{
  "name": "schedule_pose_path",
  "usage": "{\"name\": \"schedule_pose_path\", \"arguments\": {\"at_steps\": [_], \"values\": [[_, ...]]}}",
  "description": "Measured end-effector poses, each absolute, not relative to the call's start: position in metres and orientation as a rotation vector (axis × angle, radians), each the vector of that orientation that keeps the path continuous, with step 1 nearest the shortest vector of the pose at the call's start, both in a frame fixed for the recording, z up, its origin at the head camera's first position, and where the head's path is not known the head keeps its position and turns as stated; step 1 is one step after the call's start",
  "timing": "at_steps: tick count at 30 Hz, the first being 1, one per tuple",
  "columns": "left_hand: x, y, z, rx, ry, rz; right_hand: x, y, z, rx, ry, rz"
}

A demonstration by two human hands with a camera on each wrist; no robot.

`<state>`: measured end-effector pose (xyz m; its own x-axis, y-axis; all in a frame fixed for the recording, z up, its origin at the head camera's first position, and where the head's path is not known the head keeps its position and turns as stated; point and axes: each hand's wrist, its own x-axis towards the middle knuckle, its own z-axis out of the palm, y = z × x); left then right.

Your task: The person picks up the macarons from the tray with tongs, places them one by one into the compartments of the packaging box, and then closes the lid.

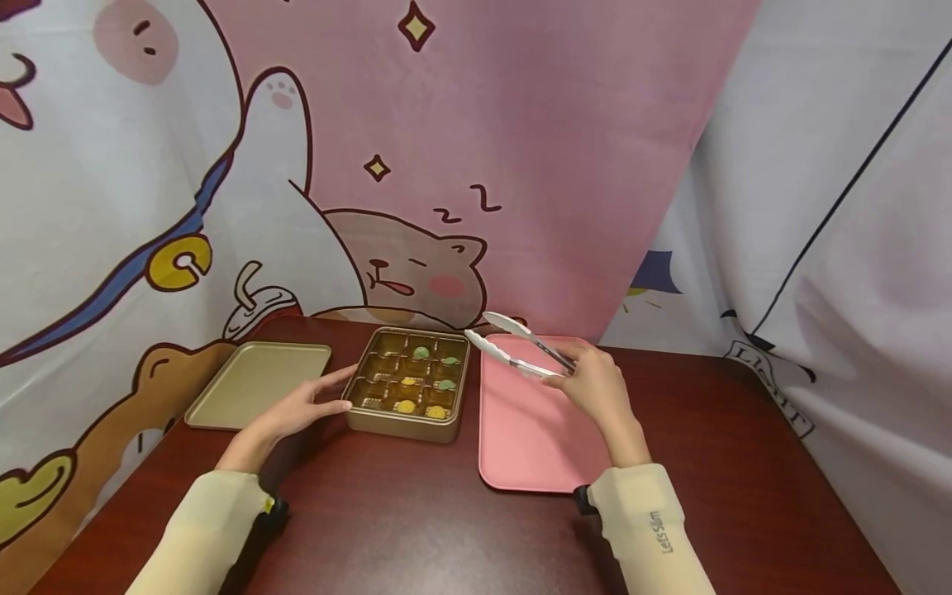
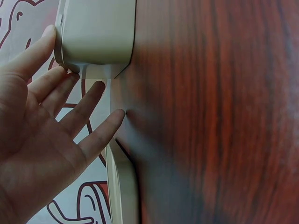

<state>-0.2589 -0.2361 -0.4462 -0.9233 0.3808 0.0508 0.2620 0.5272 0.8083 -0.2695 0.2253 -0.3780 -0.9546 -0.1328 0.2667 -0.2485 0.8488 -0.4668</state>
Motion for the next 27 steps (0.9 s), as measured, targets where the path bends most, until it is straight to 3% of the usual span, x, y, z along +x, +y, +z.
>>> {"name": "schedule_pose_path", "arguments": {"at_steps": [27], "values": [[-0.259,-0.236,-0.446,0.54,2.625,1.349,-0.235,0.317,-0.412,0.029,-2.878,0.653]]}}
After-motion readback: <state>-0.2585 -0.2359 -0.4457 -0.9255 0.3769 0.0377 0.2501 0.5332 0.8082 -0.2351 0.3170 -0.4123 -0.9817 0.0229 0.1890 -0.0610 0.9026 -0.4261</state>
